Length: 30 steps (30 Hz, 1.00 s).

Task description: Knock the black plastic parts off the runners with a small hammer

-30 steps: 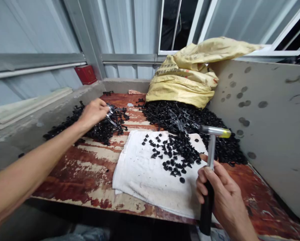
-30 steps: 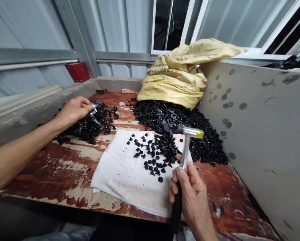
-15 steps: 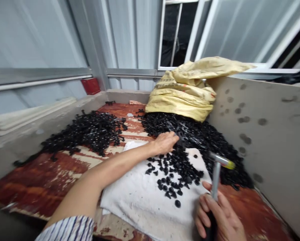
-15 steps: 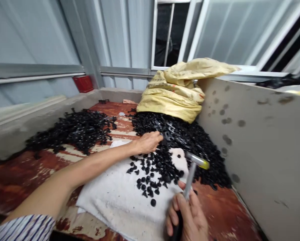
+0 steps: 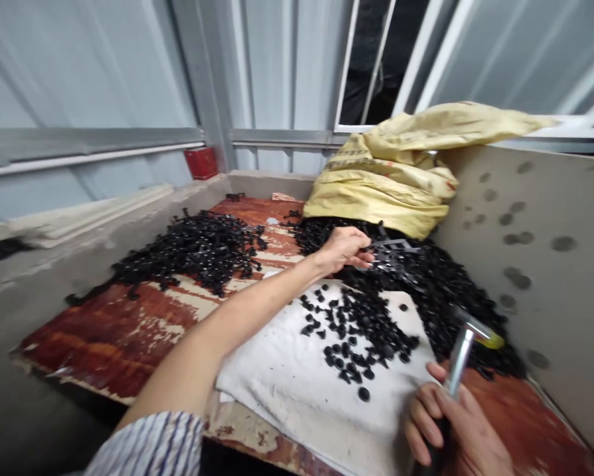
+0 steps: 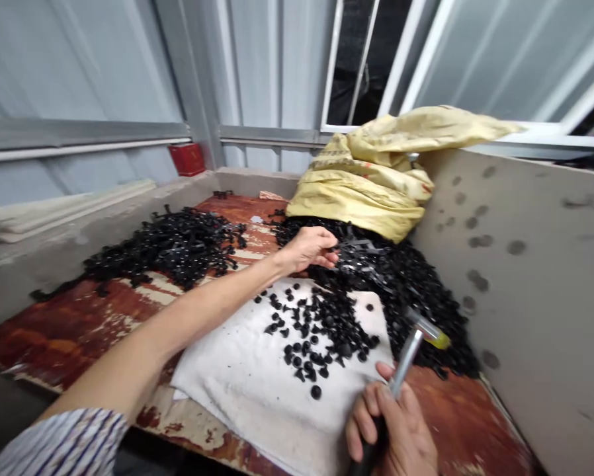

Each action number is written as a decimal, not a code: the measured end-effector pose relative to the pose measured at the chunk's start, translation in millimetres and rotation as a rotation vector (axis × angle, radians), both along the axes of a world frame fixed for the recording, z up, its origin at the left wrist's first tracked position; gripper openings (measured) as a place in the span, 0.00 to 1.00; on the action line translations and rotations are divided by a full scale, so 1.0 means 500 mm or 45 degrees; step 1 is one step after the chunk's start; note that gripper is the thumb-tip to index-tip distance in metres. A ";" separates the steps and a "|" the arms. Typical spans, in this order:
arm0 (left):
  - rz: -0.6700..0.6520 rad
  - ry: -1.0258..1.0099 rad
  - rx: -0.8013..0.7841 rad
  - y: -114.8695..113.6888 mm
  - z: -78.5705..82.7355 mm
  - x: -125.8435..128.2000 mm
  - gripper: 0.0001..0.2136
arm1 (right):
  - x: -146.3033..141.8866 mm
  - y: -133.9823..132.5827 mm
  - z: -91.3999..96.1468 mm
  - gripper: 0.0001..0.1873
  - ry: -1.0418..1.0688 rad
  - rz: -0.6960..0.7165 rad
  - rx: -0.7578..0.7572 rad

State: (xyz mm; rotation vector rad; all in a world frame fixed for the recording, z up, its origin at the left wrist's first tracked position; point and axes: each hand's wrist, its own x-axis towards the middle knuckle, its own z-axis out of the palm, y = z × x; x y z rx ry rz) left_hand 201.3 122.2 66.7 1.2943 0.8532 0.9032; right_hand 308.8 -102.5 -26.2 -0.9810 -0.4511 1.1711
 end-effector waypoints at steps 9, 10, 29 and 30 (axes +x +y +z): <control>-0.375 0.222 0.008 -0.137 -0.025 -0.042 0.08 | -0.014 0.003 0.024 0.28 0.012 -0.261 0.019; -0.432 0.251 0.009 -0.151 -0.030 -0.042 0.08 | -0.013 0.002 0.023 0.28 0.016 -0.251 0.019; -0.425 0.457 0.092 -0.261 -0.070 -0.047 0.10 | -0.014 0.010 0.001 0.23 0.019 -0.450 0.161; -0.481 0.363 0.009 -0.265 -0.079 -0.045 0.12 | -0.015 0.010 0.001 0.23 0.018 -0.453 0.164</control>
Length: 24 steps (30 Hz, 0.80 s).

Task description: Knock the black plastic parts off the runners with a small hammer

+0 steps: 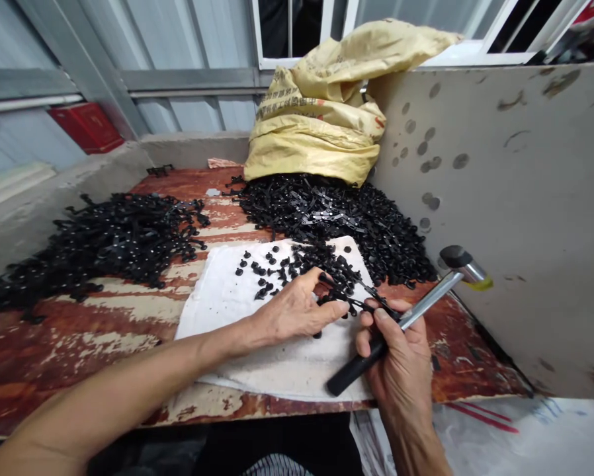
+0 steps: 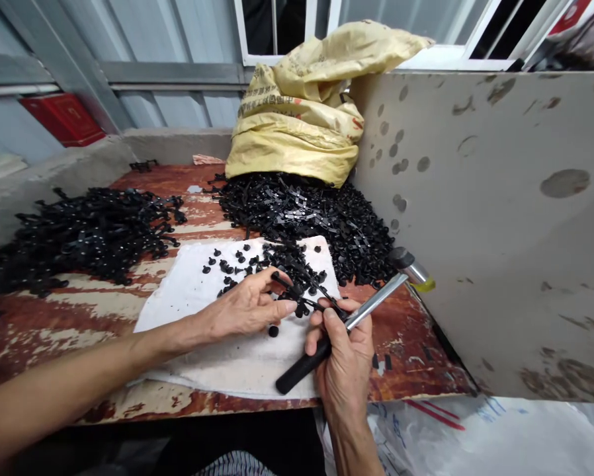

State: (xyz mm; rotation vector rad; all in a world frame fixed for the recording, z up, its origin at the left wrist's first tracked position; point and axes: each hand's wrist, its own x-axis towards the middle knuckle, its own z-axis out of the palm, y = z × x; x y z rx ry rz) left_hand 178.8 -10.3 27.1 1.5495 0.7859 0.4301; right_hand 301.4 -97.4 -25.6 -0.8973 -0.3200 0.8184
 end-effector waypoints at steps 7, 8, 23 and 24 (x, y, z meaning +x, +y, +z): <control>0.097 0.024 -0.171 0.009 0.002 0.012 0.03 | -0.002 0.001 0.002 0.24 -0.013 -0.066 -0.007; 0.112 0.046 -0.148 0.013 0.008 0.005 0.02 | -0.003 0.002 0.002 0.25 -0.018 -0.074 -0.015; 0.036 -0.358 0.542 0.014 -0.028 -0.003 0.09 | 0.013 -0.004 0.011 0.27 -0.042 0.333 -0.054; 0.011 -0.361 0.625 0.010 -0.032 0.004 0.10 | 0.014 -0.007 0.011 0.25 -0.045 0.349 -0.048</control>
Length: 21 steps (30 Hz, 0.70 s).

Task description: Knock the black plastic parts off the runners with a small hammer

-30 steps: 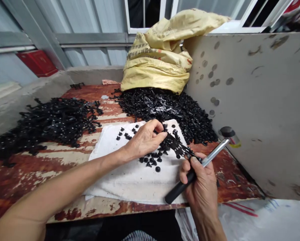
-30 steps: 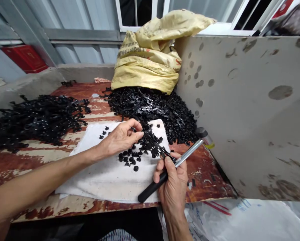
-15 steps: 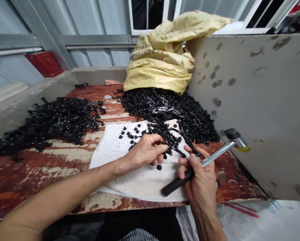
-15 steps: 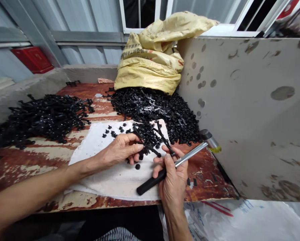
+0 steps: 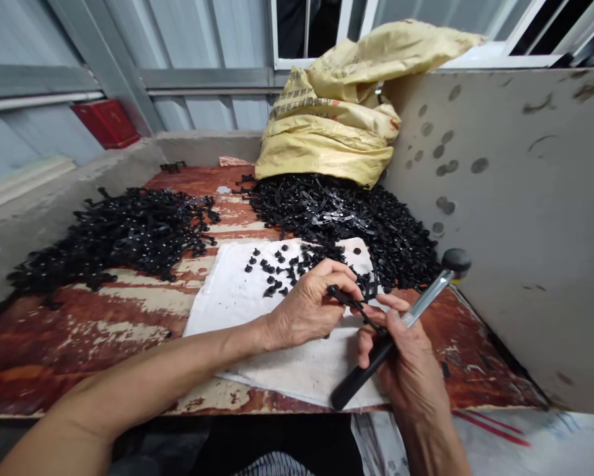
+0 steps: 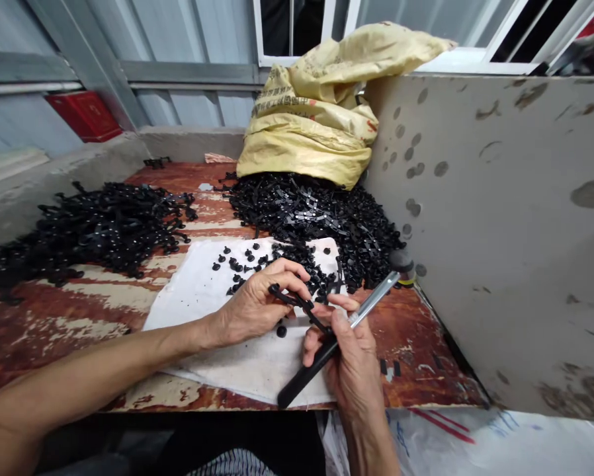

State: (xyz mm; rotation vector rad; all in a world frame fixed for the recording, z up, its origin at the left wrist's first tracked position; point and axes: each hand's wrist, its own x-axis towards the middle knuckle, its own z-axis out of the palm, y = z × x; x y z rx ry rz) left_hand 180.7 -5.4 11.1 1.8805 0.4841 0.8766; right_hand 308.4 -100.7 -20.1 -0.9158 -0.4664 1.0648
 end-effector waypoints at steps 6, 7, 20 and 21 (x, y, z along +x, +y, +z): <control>0.056 -0.030 -0.196 -0.021 0.001 -0.019 0.16 | -0.001 -0.005 -0.009 0.20 0.008 -0.029 0.038; 0.070 -0.014 -0.366 -0.020 0.006 -0.029 0.16 | -0.002 -0.006 -0.010 0.20 0.008 -0.049 0.043; -0.489 0.401 -1.292 0.034 0.065 -0.099 0.10 | -0.031 -0.048 0.012 0.10 -0.344 -0.052 0.061; -0.493 0.416 -1.287 0.029 0.062 -0.107 0.09 | -0.033 -0.049 0.013 0.09 -0.366 -0.059 0.071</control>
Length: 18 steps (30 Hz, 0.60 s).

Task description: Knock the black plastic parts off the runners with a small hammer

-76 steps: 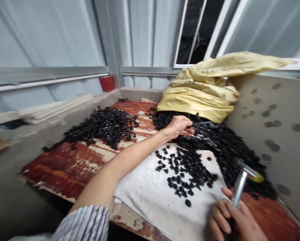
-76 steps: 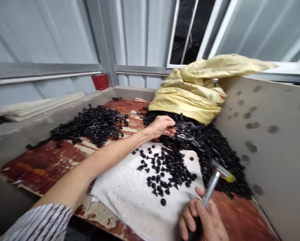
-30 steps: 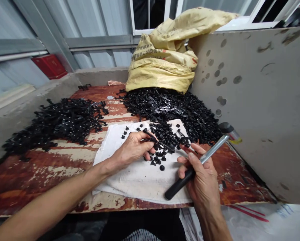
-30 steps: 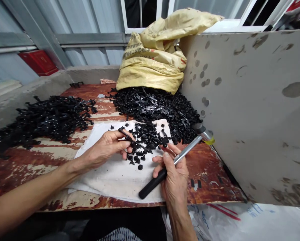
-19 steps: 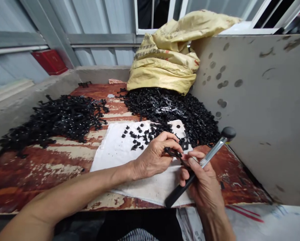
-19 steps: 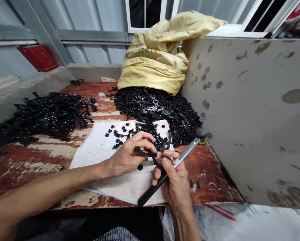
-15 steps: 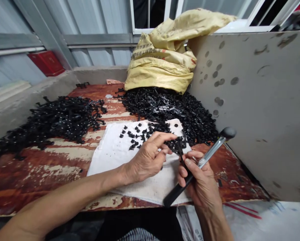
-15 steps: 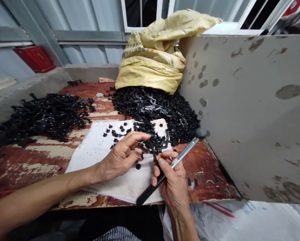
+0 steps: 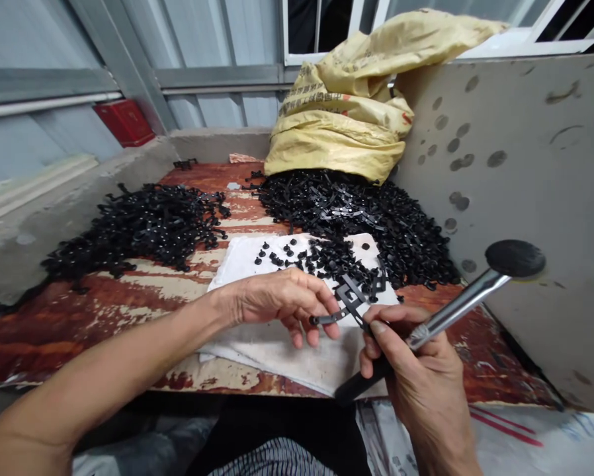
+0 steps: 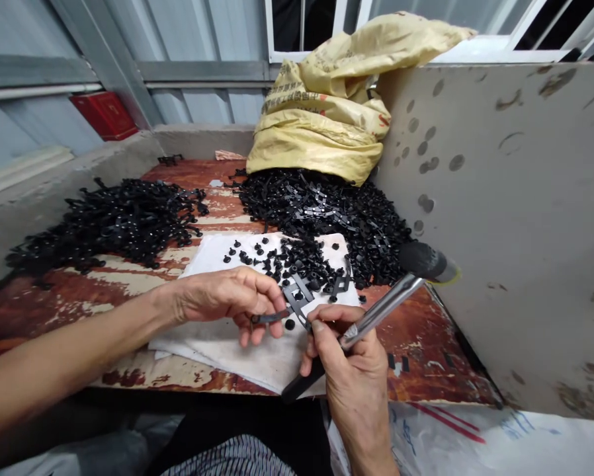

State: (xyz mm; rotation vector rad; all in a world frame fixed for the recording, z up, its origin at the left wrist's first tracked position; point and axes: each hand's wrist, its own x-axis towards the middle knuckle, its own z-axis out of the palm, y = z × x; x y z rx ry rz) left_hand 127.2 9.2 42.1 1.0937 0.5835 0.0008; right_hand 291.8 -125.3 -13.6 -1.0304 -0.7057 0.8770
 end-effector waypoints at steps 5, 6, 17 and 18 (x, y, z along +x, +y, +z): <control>0.145 -0.198 -0.098 -0.032 -0.020 -0.020 0.15 | -0.032 0.004 0.014 0.10 0.161 0.049 0.003; 0.180 -0.262 -0.102 -0.038 -0.025 -0.018 0.16 | -0.043 0.005 0.018 0.11 0.205 0.075 0.005; 0.524 -0.586 -0.262 -0.113 -0.057 0.006 0.19 | -0.114 -0.008 0.036 0.18 0.488 0.118 -0.028; 0.553 -0.582 -0.259 -0.119 -0.053 0.007 0.19 | -0.118 -0.010 0.036 0.18 0.491 0.130 -0.037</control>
